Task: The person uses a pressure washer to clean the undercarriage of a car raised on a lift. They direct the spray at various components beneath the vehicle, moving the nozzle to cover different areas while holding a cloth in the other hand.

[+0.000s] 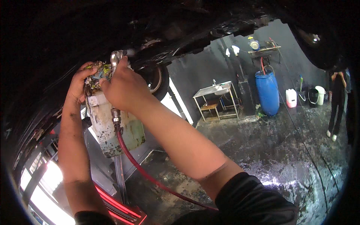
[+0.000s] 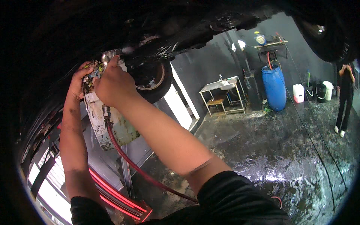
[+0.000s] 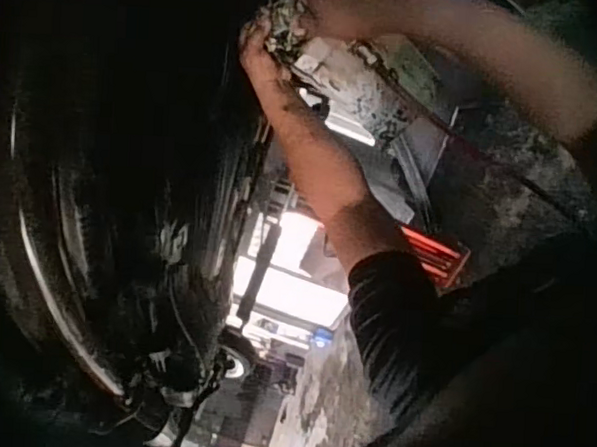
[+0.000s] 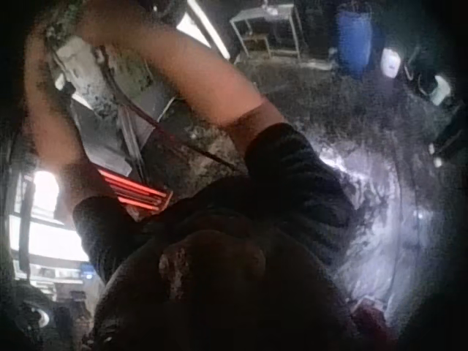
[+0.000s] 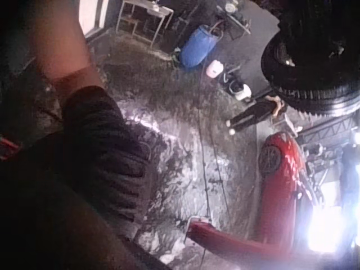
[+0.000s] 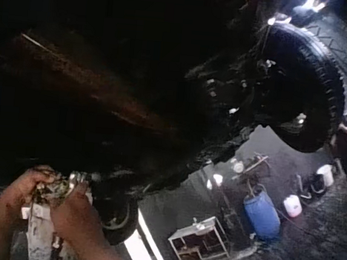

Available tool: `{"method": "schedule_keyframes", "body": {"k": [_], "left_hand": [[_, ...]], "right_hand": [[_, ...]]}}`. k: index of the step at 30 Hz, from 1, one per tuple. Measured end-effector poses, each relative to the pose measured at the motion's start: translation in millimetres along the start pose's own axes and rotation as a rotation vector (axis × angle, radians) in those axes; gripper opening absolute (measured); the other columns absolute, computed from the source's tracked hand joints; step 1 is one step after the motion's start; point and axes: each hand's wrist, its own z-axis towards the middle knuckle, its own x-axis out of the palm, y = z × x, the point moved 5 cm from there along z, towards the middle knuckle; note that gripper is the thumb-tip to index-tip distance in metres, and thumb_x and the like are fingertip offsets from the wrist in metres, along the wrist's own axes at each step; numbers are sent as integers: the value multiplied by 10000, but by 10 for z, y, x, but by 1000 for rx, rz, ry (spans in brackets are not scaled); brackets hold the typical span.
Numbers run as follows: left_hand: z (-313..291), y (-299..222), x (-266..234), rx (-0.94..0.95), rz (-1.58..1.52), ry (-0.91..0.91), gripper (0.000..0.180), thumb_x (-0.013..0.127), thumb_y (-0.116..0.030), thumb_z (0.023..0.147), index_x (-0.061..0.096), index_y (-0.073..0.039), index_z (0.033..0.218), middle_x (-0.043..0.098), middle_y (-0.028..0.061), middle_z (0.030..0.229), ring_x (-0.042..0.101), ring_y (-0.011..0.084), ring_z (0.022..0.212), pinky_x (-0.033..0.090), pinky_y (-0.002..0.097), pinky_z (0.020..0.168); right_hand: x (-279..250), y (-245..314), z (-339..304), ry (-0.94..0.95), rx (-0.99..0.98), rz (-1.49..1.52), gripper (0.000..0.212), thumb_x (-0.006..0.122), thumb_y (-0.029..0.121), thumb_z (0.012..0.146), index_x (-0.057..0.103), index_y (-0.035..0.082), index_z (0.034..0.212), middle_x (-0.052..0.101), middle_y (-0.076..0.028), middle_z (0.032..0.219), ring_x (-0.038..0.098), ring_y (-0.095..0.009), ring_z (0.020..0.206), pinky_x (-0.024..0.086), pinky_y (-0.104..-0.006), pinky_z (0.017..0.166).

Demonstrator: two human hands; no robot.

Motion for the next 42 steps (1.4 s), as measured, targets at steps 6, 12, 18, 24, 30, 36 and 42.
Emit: {"method": "schedule_keyframes", "body": {"k": [6, 12, 18, 24, 30, 36, 42], "left_hand": [[134, 39, 275, 12, -91, 82, 373, 717, -164, 906, 663, -14, 1243, 737, 109, 1148, 715, 239, 1033, 582, 381, 949], [340, 145, 609, -5, -191, 188, 341, 716, -174, 910, 683, -34, 1220, 737, 97, 1130, 717, 231, 1004, 589, 382, 927], [382, 231, 958, 20, -277, 212, 322, 722, -171, 908, 688, -46, 1203, 731, 80, 1095, 708, 215, 963, 584, 365, 890], [444, 237, 1154, 59, -353, 220, 311, 727, -161, 907, 684, -52, 1195, 725, 68, 1081, 698, 195, 937, 578, 342, 860], [484, 225, 1212, 154, -306, 216, 289, 732, -154, 917, 677, -51, 1181, 731, 63, 1080, 698, 181, 932, 572, 315, 834], [-35, 669, 973, 286, -71, 82, 306, 768, -195, 901, 685, -62, 1164, 718, 51, 1083, 666, 160, 979, 534, 323, 896], [-1088, 1594, 627, 293, 224, -251, 365, 831, -233, 821, 693, -46, 1103, 696, 73, 1116, 622, 175, 1065, 484, 349, 989]], "right_hand": [[-240, 107, -53, -43, 63, -160, 979, 651, 386, 994, 172, -289, 1516, 684, -346, 1254, 727, -452, 1116, 583, -472, 980], [-598, 165, -74, -52, 89, -287, 983, 653, 423, 991, 215, -307, 1481, 706, -351, 1187, 736, -440, 1104, 590, -449, 965], [-800, 175, -164, -114, 91, -361, 977, 674, 454, 977, 286, -320, 1431, 728, -354, 1086, 744, -468, 1053, 591, -469, 947], [-835, 198, -193, -155, 110, -487, 1012, 667, 459, 978, 243, -306, 1486, 711, -349, 1162, 739, -452, 1072, 591, -468, 947], [-942, 195, -273, -154, 145, -488, 1034, 714, 426, 946, 209, -243, 1550, 666, -353, 1267, 733, -435, 1097, 596, -467, 939], [-969, -49, -751, -27, 126, -513, 1000, 746, 389, 922, 231, -118, 1613, 685, -359, 1206, 717, -498, 1045, 589, -516, 918], [-294, -392, -1585, 129, 133, -434, 1003, 734, 348, 958, 129, -45, 1656, 696, -345, 1172, 713, -519, 981, 586, -544, 877]]}}
